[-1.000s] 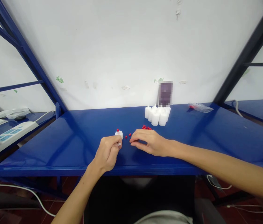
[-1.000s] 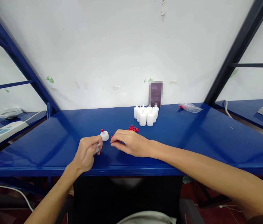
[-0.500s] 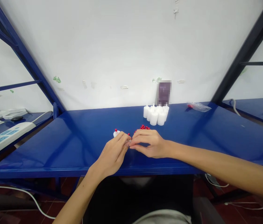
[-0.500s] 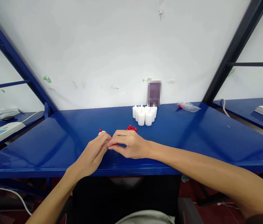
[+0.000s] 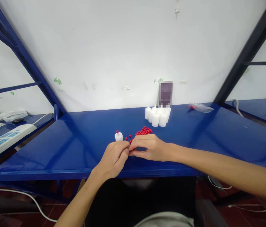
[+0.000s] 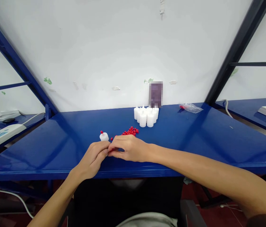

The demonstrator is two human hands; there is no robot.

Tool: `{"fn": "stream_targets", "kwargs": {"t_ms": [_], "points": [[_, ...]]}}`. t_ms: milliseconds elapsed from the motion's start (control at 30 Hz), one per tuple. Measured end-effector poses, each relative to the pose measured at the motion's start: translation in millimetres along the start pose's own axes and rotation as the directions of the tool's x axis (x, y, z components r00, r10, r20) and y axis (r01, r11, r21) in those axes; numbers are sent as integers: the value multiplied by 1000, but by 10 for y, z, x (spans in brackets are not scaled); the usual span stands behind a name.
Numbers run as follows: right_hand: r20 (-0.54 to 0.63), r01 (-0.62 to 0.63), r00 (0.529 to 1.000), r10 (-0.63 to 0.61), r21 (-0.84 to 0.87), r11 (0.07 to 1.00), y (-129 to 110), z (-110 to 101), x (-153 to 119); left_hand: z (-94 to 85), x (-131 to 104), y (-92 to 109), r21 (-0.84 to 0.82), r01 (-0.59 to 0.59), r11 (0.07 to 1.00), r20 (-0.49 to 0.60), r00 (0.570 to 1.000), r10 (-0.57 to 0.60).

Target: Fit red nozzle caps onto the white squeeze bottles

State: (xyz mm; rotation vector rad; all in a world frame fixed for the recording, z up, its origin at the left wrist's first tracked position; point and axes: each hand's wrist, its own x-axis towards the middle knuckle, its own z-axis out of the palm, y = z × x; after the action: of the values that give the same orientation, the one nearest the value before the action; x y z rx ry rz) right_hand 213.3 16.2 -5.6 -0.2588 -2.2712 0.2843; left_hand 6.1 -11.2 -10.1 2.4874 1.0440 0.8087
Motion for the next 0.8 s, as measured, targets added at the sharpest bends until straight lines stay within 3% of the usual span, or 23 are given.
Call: {"fn": "stream_targets", "kwargs": {"t_ms": [267,600,733,800], "points": [[65,-113,992,105,125,986,-40,-14,3,7,-2,43,76,58,995,15,998,-60],[51,-110,993,105,103,989,-61,87,25,5,-25,54,-134,47,990,-39,998,-52],[73,-134,989,125,136,982,-73,4,204,24,-27,16,-286,35,958,-208,973,-97],[24,-192,981,191,134,972,-46,-93,350,29,-5,-15,-407,80,910,-348,908,-236]]}}
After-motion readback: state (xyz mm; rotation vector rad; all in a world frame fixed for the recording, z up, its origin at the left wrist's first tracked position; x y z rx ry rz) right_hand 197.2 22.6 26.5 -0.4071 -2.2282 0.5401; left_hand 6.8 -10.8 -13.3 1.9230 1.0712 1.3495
